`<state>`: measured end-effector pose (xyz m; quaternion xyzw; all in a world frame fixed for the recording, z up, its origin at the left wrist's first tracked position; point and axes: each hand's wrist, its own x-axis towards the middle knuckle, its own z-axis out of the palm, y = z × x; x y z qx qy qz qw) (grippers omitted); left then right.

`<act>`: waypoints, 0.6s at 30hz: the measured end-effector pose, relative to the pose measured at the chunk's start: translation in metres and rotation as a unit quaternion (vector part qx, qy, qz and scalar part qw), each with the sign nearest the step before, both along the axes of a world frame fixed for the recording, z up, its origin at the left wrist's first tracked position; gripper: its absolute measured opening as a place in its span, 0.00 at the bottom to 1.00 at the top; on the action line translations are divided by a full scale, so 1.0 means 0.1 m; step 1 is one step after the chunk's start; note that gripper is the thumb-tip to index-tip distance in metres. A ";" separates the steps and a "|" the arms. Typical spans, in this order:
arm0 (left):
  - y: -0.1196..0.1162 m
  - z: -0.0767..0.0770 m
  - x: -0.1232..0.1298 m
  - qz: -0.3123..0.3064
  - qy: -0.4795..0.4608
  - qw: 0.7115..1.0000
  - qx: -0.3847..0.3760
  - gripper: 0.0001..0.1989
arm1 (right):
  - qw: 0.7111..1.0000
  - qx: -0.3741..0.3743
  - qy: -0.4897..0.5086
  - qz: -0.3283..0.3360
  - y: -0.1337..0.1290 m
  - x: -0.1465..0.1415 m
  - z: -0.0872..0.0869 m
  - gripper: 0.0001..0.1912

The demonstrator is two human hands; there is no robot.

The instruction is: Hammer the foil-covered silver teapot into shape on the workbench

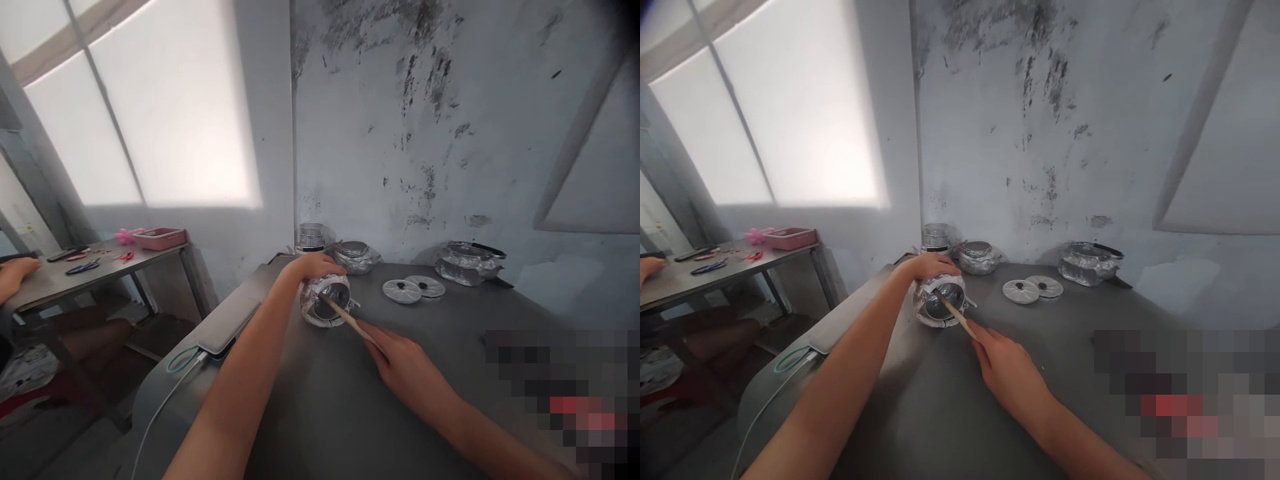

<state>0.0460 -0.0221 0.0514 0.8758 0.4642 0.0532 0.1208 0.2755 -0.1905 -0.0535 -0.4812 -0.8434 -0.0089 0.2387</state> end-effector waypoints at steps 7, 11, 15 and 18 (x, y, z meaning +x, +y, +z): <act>-0.07 0.09 -0.22 0.004 -0.049 0.997 -0.056 0.35 | 0.993 0.095 -0.068 0.006 0.13 0.37 0.09 0.23; -0.12 0.09 -0.40 0.020 -0.077 0.994 -0.073 0.37 | 0.966 0.200 -0.159 0.026 0.29 0.63 0.16 0.24; -0.12 0.04 -0.49 0.036 -0.105 0.990 -0.084 0.38 | 0.934 0.302 -0.192 0.007 0.36 0.73 0.22 0.25; -0.08 0.01 -0.51 0.051 -0.113 0.989 -0.081 0.40 | 0.917 0.338 -0.212 0.011 0.36 0.74 0.24 0.25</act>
